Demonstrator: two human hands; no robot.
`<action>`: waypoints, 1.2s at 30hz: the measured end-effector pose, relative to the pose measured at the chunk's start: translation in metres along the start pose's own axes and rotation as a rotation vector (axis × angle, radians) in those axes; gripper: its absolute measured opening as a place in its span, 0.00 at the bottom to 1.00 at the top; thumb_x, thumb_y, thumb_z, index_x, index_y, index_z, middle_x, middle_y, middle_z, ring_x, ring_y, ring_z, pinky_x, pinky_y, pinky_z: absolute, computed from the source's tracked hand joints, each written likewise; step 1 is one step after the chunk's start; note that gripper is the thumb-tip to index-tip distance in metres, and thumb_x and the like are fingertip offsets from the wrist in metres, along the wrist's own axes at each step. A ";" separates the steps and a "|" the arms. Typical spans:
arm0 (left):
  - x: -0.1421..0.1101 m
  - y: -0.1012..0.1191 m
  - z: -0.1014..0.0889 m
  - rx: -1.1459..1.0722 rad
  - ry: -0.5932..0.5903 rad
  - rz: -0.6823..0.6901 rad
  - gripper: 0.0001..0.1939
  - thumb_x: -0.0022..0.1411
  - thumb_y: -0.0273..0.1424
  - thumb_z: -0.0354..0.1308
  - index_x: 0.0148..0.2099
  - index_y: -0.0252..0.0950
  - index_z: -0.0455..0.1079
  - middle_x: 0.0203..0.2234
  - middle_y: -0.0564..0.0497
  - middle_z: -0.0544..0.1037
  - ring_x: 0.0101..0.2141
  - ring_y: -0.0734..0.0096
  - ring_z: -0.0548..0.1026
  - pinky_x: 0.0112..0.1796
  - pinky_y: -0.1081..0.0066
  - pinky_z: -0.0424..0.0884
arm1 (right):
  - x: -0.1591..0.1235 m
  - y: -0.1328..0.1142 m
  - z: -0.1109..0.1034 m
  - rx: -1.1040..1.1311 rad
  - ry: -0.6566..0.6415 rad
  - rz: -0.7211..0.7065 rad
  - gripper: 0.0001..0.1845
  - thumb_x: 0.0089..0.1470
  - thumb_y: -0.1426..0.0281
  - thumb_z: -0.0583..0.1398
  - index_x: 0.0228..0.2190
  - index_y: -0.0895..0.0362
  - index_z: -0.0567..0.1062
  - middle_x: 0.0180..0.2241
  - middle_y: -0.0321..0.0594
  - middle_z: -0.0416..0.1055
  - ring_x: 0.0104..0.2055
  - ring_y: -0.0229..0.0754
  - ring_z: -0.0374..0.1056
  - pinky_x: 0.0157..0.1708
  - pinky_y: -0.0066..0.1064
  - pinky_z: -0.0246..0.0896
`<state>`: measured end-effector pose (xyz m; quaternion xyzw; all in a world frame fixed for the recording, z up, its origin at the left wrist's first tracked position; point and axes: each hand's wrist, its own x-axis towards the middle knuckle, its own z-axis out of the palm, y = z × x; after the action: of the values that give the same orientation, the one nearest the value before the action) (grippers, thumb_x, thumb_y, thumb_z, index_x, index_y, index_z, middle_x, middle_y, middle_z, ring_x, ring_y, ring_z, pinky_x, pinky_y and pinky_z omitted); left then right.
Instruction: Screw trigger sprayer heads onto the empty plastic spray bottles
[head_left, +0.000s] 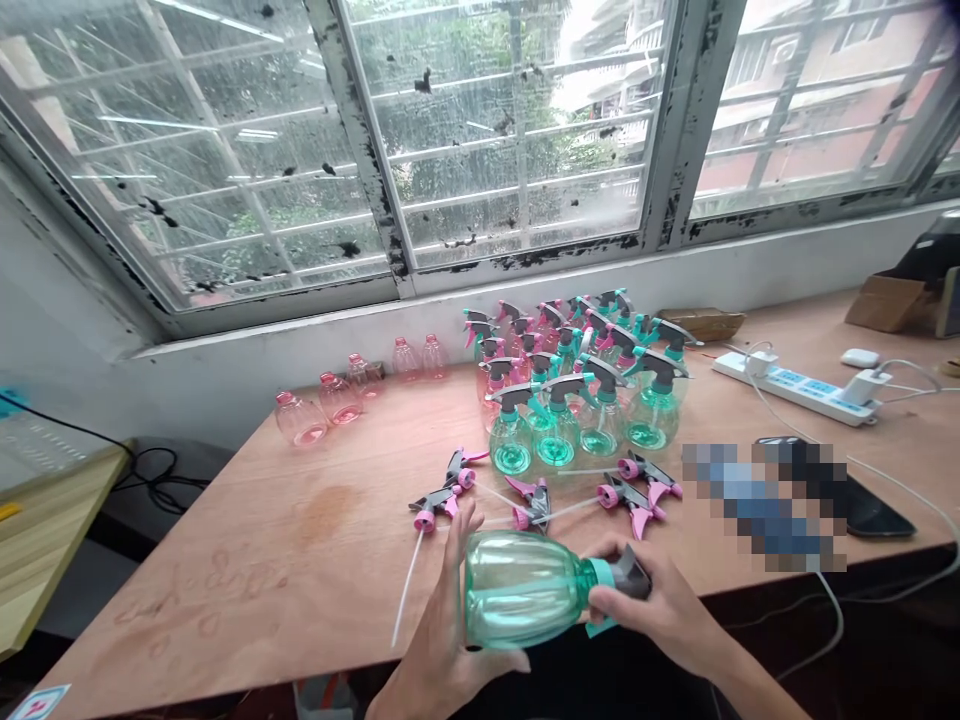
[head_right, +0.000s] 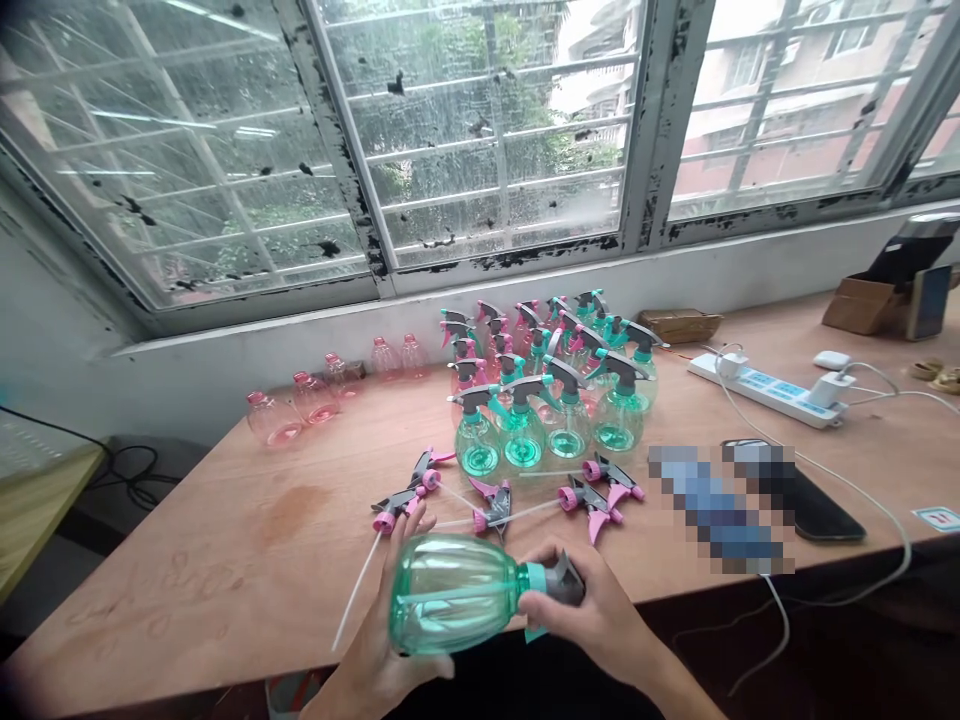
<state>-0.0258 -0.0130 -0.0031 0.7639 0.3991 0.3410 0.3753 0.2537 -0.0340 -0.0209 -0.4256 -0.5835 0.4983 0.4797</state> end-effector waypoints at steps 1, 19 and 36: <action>0.000 0.005 -0.002 -0.043 -0.041 -0.019 0.62 0.49 0.54 0.70 0.75 0.53 0.35 0.72 0.45 0.57 0.67 0.34 0.58 0.64 0.46 0.60 | -0.005 -0.005 0.000 -0.155 0.056 -0.110 0.13 0.53 0.59 0.70 0.37 0.52 0.80 0.27 0.42 0.83 0.26 0.52 0.79 0.26 0.37 0.75; -0.018 -0.019 -0.015 -0.232 -0.083 -0.178 0.65 0.45 0.47 0.76 0.75 0.53 0.39 0.71 0.43 0.58 0.68 0.37 0.57 0.65 0.45 0.58 | -0.003 -0.016 0.011 0.000 -0.007 0.053 0.15 0.57 0.57 0.66 0.36 0.56 0.77 0.24 0.36 0.79 0.24 0.44 0.76 0.26 0.31 0.74; -0.003 0.047 0.028 -0.076 0.421 0.324 0.24 0.67 0.50 0.56 0.59 0.44 0.65 0.50 0.44 0.71 0.54 0.54 0.71 0.54 0.62 0.68 | -0.006 0.006 0.019 0.369 -0.107 0.117 0.22 0.53 0.52 0.69 0.36 0.55 0.72 0.21 0.31 0.74 0.21 0.37 0.71 0.25 0.26 0.63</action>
<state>0.0126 -0.0433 0.0226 0.7156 0.3276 0.5628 0.2528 0.2362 -0.0420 -0.0280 -0.3365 -0.4811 0.6456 0.4883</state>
